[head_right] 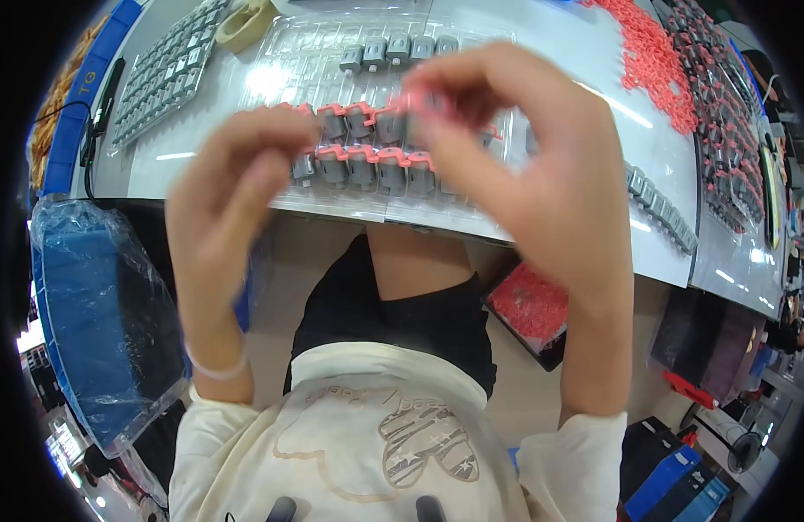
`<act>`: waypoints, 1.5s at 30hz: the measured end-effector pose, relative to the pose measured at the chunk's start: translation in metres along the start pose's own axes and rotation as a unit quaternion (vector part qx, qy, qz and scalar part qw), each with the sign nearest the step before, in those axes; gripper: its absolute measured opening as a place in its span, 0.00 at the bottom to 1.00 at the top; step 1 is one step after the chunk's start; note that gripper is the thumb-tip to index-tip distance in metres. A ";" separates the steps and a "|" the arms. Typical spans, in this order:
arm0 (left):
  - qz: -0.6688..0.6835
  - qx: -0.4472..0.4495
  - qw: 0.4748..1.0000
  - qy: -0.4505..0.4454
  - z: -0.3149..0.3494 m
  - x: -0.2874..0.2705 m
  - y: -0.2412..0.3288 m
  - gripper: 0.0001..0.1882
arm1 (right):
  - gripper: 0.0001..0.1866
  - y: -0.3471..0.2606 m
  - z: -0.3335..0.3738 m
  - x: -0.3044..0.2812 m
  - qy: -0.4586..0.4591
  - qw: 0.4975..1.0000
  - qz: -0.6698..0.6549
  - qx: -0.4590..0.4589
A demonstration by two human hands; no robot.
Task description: Assembling small grey cylindrical plastic components with pink rings at a factory workbench.
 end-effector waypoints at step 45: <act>-0.334 0.043 0.938 -0.089 -0.112 -0.009 -0.029 0.16 | 0.17 0.271 -0.120 -0.113 0.077 0.888 0.426 0.156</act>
Point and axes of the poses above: each hand's wrist, its own z-axis away from the middle knuckle, its own x-axis out of the palm, y = z × x, the point moved 10 cm from there along -z, towards the middle knuckle, and after that the axes turned 10 degrees about z, right-handed, at the moved point
